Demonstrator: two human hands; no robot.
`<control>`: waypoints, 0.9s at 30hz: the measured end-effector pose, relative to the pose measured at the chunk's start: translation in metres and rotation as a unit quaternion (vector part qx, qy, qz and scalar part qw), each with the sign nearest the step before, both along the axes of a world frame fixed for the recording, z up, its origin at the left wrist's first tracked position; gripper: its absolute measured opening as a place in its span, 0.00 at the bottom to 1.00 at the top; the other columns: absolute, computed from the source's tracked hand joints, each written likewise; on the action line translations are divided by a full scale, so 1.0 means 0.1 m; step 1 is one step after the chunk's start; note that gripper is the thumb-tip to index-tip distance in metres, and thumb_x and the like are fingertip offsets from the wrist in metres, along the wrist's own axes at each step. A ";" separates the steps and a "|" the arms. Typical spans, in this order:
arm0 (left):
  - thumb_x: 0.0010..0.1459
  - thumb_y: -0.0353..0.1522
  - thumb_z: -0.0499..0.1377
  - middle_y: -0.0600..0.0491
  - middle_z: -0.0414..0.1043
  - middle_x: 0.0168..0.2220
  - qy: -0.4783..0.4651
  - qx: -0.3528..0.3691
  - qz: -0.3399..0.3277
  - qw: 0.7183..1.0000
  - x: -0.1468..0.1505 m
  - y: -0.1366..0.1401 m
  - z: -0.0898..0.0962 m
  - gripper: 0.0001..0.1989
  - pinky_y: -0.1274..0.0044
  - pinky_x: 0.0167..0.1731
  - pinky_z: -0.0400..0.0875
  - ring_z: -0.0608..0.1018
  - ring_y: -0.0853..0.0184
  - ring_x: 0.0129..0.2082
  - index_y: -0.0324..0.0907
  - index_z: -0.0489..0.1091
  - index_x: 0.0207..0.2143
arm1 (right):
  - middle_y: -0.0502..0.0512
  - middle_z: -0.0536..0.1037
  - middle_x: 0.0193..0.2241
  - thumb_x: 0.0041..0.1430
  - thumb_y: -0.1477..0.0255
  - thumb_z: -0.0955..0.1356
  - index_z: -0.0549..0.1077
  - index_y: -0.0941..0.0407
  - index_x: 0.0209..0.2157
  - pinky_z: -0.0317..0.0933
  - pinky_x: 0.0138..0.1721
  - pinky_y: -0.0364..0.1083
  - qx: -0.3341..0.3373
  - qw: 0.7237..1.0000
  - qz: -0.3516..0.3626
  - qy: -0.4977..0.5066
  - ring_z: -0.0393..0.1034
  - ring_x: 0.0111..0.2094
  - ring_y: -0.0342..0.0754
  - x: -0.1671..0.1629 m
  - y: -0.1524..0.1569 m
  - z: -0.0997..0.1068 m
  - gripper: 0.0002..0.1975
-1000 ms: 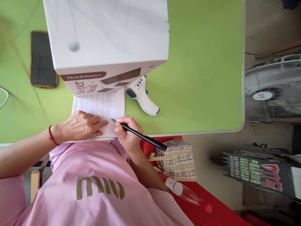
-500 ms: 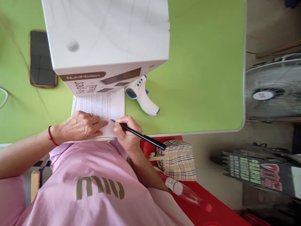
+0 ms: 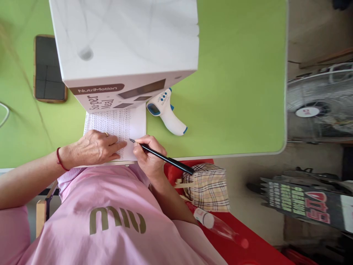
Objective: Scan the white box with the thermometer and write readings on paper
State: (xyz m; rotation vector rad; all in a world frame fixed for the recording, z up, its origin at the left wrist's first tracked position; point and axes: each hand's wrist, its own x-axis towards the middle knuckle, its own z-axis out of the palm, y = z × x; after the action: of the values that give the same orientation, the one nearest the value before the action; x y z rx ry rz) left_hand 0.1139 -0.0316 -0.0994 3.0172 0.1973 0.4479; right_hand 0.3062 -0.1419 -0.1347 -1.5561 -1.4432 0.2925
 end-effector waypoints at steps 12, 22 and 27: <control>0.71 0.35 0.55 0.56 0.74 0.29 0.006 -0.005 0.001 1.000 -0.02 0.00 -0.01 0.13 0.73 0.18 0.60 0.73 0.69 0.21 0.37 0.74 0.50 | 0.43 0.72 0.21 0.60 0.74 0.67 0.71 0.52 0.32 0.64 0.27 0.42 -0.011 1.000 -0.004 0.004 0.67 0.22 0.42 0.00 0.01 0.01 0.03; 0.73 0.34 0.51 0.56 0.73 0.27 -0.016 0.000 -0.001 1.000 0.01 0.01 -0.01 0.14 0.73 0.17 0.60 0.73 0.68 0.19 0.37 0.74 0.48 | 0.47 0.77 0.28 0.66 0.72 0.66 0.74 0.52 0.38 0.65 0.28 0.43 0.060 0.997 -0.022 -0.036 0.70 0.25 0.42 0.14 0.03 0.14 0.04; 0.74 0.32 0.51 0.56 0.71 0.25 -0.112 0.003 -0.004 0.994 0.00 0.04 0.03 0.11 0.76 0.19 0.64 0.71 0.71 0.20 0.39 0.71 0.39 | 0.53 0.79 0.35 0.66 0.77 0.67 0.76 0.52 0.46 0.72 0.38 0.46 0.107 0.979 0.055 -0.165 0.76 0.36 0.46 0.42 0.24 0.16 0.10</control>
State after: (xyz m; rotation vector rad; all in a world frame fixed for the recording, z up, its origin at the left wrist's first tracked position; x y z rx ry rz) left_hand 0.1140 -0.0278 -0.0963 2.9407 0.1692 0.7800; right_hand 0.3478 -0.1181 -0.1185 -1.3969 -1.7583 -0.0618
